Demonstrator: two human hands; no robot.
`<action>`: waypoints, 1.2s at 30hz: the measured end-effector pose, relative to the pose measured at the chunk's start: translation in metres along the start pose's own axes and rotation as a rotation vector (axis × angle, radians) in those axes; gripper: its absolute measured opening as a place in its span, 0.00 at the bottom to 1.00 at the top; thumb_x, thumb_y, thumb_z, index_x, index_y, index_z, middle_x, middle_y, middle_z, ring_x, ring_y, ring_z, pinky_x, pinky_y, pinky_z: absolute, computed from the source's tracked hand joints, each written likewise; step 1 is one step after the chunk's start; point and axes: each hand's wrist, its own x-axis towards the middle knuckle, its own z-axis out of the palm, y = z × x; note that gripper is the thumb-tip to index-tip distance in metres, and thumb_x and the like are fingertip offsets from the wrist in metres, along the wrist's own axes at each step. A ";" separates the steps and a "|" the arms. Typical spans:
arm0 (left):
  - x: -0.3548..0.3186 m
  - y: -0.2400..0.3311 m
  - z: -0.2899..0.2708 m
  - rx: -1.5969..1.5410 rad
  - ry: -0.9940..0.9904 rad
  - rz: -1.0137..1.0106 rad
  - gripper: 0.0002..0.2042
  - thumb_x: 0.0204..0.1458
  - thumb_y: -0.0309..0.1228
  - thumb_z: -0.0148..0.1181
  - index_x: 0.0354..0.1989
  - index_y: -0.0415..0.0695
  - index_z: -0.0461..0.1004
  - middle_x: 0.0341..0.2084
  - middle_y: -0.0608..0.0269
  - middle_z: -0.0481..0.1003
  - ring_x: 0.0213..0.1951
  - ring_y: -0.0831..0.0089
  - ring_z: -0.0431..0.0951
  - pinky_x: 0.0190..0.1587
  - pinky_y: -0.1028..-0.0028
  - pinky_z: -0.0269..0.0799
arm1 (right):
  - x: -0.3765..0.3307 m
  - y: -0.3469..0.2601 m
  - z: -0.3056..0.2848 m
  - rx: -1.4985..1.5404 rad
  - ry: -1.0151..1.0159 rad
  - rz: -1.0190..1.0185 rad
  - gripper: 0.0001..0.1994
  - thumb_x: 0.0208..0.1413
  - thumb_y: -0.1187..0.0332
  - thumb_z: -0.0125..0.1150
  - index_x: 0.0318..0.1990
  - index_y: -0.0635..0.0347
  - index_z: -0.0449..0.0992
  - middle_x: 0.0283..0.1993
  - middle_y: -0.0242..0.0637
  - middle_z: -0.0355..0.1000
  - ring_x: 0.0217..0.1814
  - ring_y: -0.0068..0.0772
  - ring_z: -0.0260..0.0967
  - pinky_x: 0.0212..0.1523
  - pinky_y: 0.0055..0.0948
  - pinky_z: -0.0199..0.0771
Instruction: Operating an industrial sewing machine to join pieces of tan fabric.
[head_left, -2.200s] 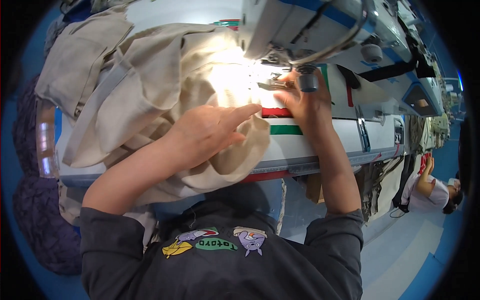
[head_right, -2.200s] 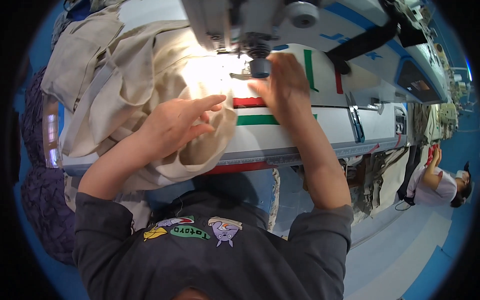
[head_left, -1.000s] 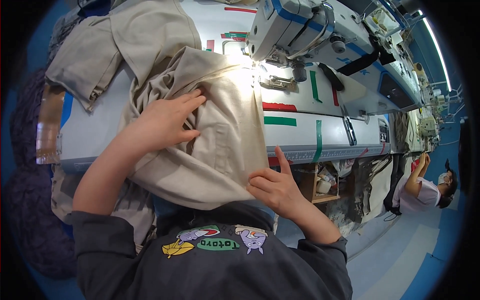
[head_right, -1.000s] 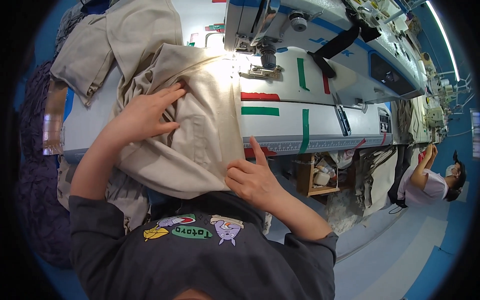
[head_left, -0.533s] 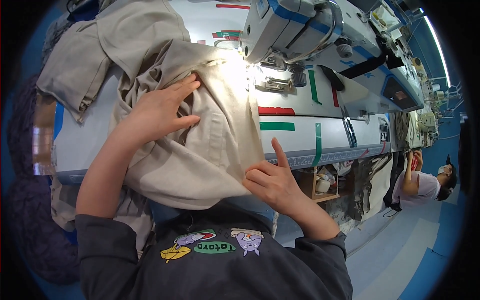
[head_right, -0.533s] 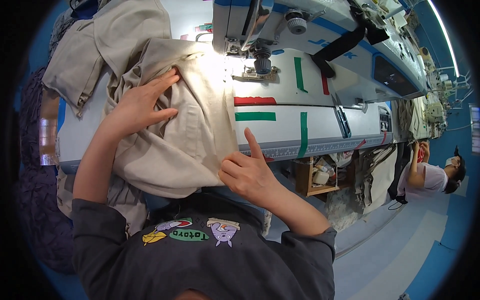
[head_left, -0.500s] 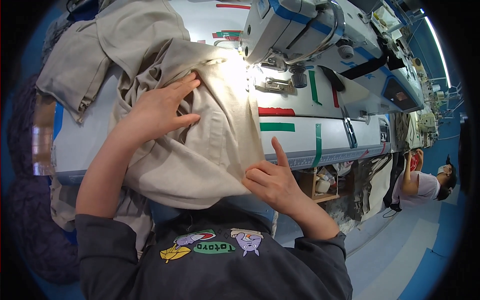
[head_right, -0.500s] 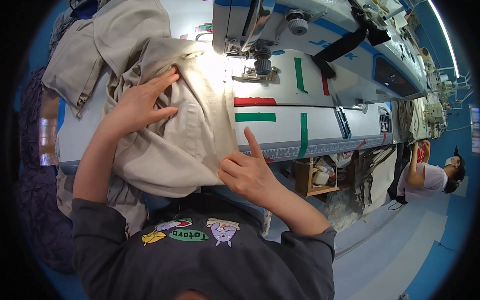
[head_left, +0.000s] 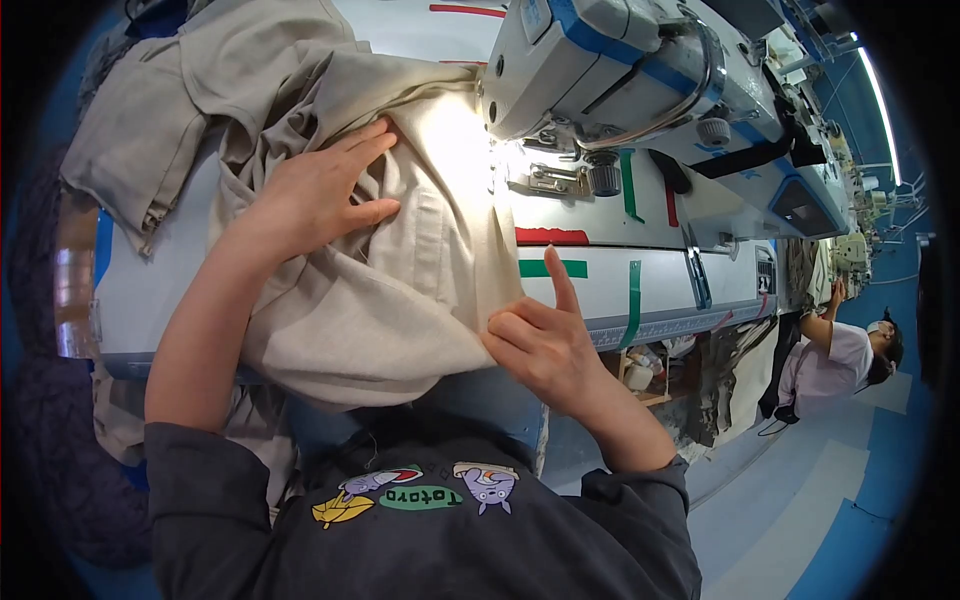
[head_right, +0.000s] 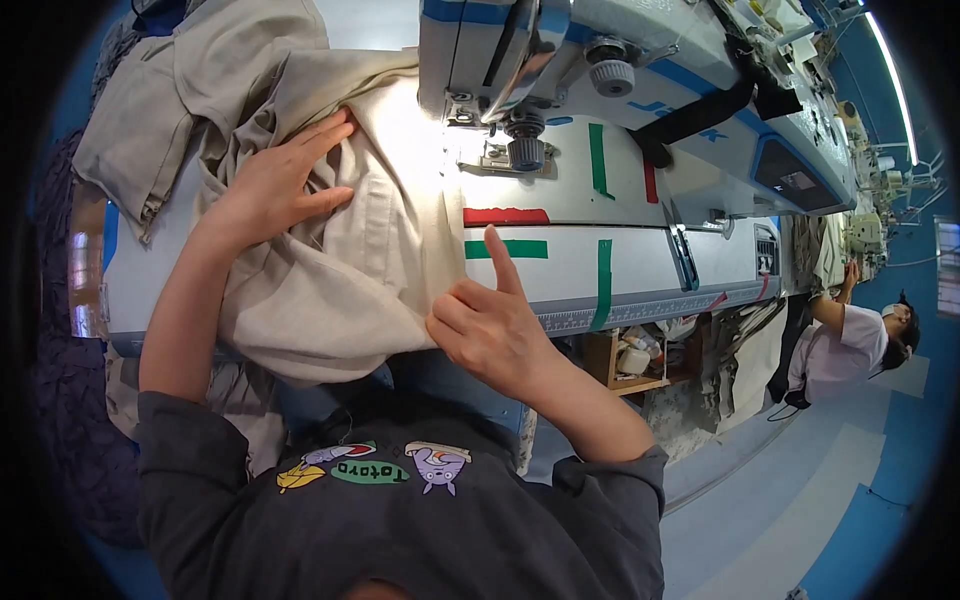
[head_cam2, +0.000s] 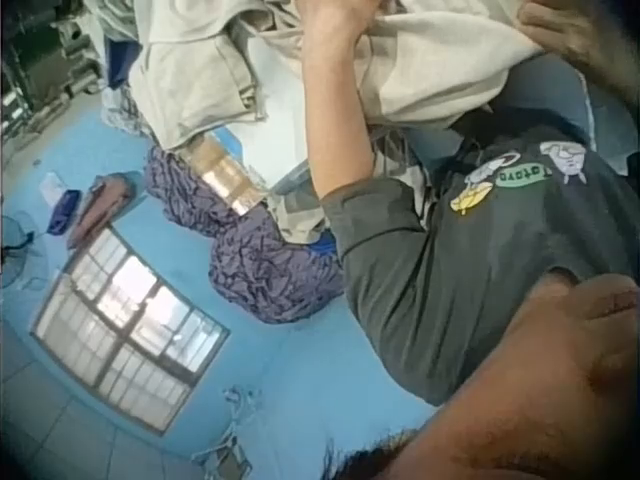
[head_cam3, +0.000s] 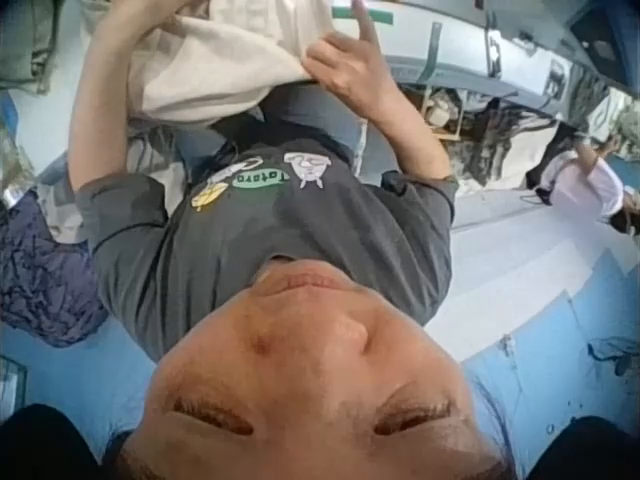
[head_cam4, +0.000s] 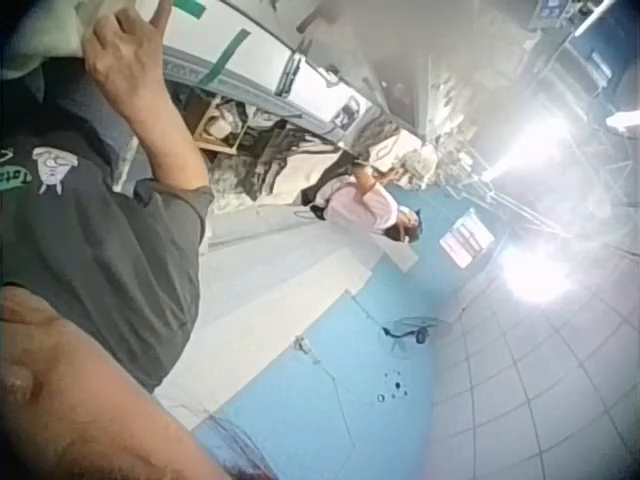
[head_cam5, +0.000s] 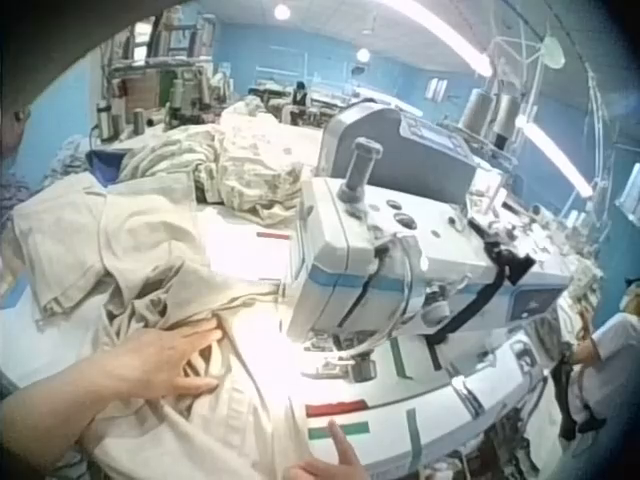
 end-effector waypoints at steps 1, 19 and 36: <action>0.002 -0.001 0.001 0.008 0.011 0.000 0.35 0.55 0.51 0.58 0.68 0.45 0.62 0.69 0.61 0.60 0.61 0.60 0.70 0.62 0.64 0.67 | 0.002 0.001 -0.002 0.001 0.000 0.001 0.06 0.37 0.75 0.61 0.24 0.54 0.72 0.25 0.27 0.57 0.33 0.21 0.68 0.75 0.67 0.34; -0.050 0.036 -0.025 0.071 0.081 0.534 0.13 0.56 0.47 0.59 0.32 0.51 0.73 0.10 0.70 0.69 0.13 0.68 0.74 0.17 0.66 0.69 | 0.013 0.026 0.013 0.133 0.072 0.134 0.06 0.45 0.74 0.60 0.30 0.50 0.74 0.31 0.24 0.66 0.37 0.25 0.69 0.75 0.64 0.40; -0.052 0.015 0.005 0.011 0.040 -0.014 0.30 0.56 0.37 0.55 0.67 0.44 0.60 0.68 0.62 0.60 0.46 0.60 0.80 0.47 0.61 0.77 | -0.024 -0.027 -0.012 0.162 -0.205 -0.004 0.05 0.44 0.75 0.61 0.28 0.51 0.73 0.28 0.24 0.67 0.39 0.21 0.73 0.76 0.61 0.36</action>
